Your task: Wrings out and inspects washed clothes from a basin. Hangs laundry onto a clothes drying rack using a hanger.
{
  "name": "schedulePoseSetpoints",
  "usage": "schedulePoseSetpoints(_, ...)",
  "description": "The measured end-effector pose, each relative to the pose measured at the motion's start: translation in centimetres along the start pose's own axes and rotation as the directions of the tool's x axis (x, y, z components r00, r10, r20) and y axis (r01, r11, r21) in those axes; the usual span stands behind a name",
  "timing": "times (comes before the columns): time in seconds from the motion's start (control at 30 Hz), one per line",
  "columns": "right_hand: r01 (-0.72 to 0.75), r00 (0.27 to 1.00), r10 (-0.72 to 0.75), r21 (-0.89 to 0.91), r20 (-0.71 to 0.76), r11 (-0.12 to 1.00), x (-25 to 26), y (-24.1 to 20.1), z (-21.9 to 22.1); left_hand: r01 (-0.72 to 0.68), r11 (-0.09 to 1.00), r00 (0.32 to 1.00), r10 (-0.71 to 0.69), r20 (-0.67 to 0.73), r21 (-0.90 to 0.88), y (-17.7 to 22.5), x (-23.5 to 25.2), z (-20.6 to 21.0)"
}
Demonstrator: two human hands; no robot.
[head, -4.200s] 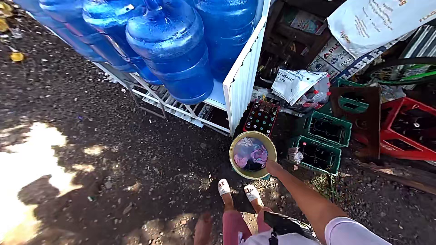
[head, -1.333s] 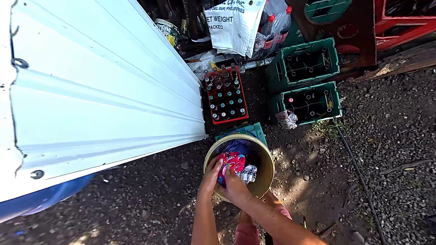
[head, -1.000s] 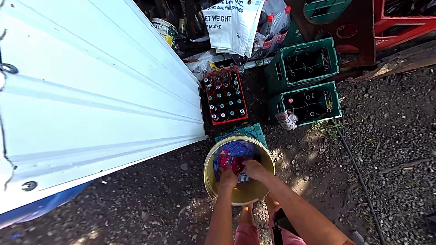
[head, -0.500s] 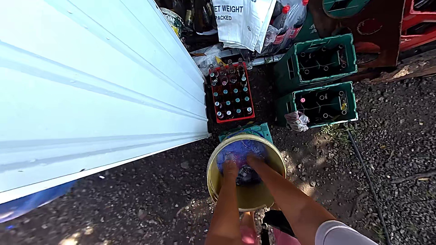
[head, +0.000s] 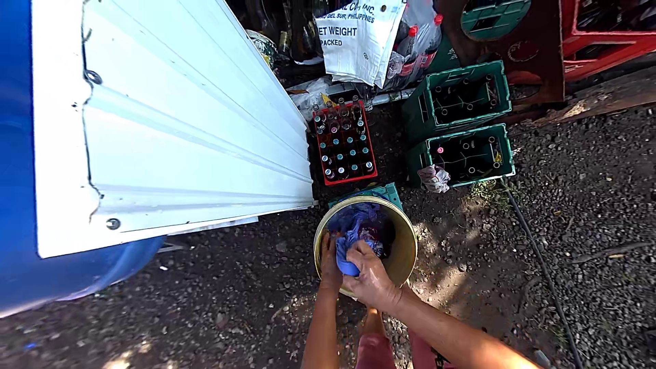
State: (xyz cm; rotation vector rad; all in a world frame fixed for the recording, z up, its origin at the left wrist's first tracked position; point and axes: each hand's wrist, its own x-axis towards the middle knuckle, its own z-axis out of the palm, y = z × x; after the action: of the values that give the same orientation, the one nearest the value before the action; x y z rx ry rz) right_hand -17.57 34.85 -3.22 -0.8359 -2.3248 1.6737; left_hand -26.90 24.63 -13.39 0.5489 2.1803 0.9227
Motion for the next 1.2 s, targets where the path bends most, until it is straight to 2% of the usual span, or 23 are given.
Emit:
schedulePoseSetpoints(0.07, 0.103, 0.994, -0.101, 0.031, -0.038, 0.994, -1.2, -1.5, -0.8, 0.035, 0.985, 0.998, -0.041, -0.038, -0.168, 2.3, -1.0, -1.4)
schedulePoseSetpoints(0.13, 0.143, 0.989, -0.143, 0.004, -0.035, 0.990, -1.4, -1.0, -2.2, 0.041, 0.969, 0.999, -0.048, -0.019, -0.243, 6.0, -2.9, -3.7)
schedulePoseSetpoints(0.17, 0.113, 0.993, -0.113, -0.015, -0.016, 0.993, -1.0, -0.2, -3.2, 0.026, 0.964, 1.000, -0.025, 0.009, -0.265, 7.3, -3.8, -4.7)
schedulePoseSetpoints(0.23, -0.041, 0.995, 0.044, -0.033, 0.093, 0.999, 0.5, 2.2, -5.9, -0.046, 0.954, 0.995, 0.069, 0.067, -0.296, 8.6, -4.9, -6.3)
schedulePoseSetpoints(0.3, -0.141, 0.965, 0.146, -0.038, 0.216, 0.989, 2.0, 4.9, -8.4, -0.082, 0.952, 0.983, 0.126, 0.133, -0.296, 9.2, -4.7, -7.0)
schedulePoseSetpoints(0.33, -0.150, 0.957, 0.156, -0.044, 0.246, 0.988, 2.5, 6.1, -9.1, -0.061, 0.977, 0.982, 0.095, 0.164, -0.202, 9.2, -4.2, -7.2)
schedulePoseSetpoints(0.4, -0.179, 0.943, 0.185, -0.047, 0.276, 0.983, 3.2, 7.6, -9.9, 0.036, 0.996, 0.977, -0.052, 0.207, 0.080, 8.7, -2.4, -6.6)
schedulePoseSetpoints(0.47, -0.272, 0.922, 0.274, -0.045, 0.273, 0.961, 4.2, 8.3, -9.3, 0.125, 0.940, 0.966, -0.188, 0.175, 0.318, 7.3, 0.1, -4.4)
schedulePoseSetpoints(0.53, -0.399, 0.880, 0.428, -0.168, 0.207, 0.901, 5.6, 9.3, -7.1, 0.136, 0.848, 0.967, -0.227, 0.119, 0.511, 5.3, 2.2, -1.2)
schedulePoseSetpoints(0.6, -0.497, 0.791, 0.590, -0.395, 0.159, 0.773, 7.3, 10.7, -4.2, 0.150, 0.816, 0.955, -0.267, 0.133, 0.558, 2.9, 3.5, 2.1)
schedulePoseSetpoints(0.63, -0.499, 0.761, 0.632, -0.491, 0.145, 0.714, 7.9, 12.0, -2.6, 0.180, 0.804, 0.941, -0.309, 0.139, 0.567, 1.8, 3.7, 3.8)
schedulePoseSetpoints(0.73, -0.419, 0.762, 0.634, -0.647, 0.131, 0.637, 8.1, 17.1, 1.4, 0.240, 0.702, 0.901, -0.418, 0.115, 0.671, -0.8, 4.3, 7.9)
schedulePoseSetpoints(0.8, -0.387, 0.755, 0.638, -0.683, 0.152, 0.620, 7.8, 19.2, 3.0, 0.235, 0.648, 0.904, -0.419, 0.082, 0.724, -2.1, 4.9, 9.6)
schedulePoseSetpoints(0.9, -0.397, 0.735, 0.659, -0.685, 0.161, 0.610, 7.8, 19.4, 3.8, 0.202, 0.619, 0.900, -0.422, 0.104, 0.759, -3.1, 6.2, 9.7)
schedulePoseSetpoints(1.0, -0.388, 0.688, 0.697, -0.711, 0.200, 0.587, 8.0, 18.7, 3.4, 0.147, 0.634, 0.886, -0.425, 0.183, 0.759, -3.8, 7.5, 9.4)
schedulePoseSetpoints(1.1, -0.406, 0.621, 0.727, -0.674, 0.291, 0.617, 8.0, 18.8, 3.0, 0.108, 0.672, 0.906, -0.370, 0.206, 0.732, -4.1, 7.8, 9.4)
schedulePoseSetpoints(1.17, -0.380, 0.555, 0.736, -0.669, 0.387, 0.639, 8.2, 19.0, 3.0, 0.108, 0.676, 0.866, -0.424, 0.265, 0.728, -4.4, 7.9, 9.4)
schedulePoseSetpoints(1.2, -0.374, 0.554, 0.729, -0.663, 0.402, 0.649, 8.3, 19.0, 3.0, 0.114, 0.673, 0.813, -0.486, 0.321, 0.731, -4.3, 7.8, 9.0)
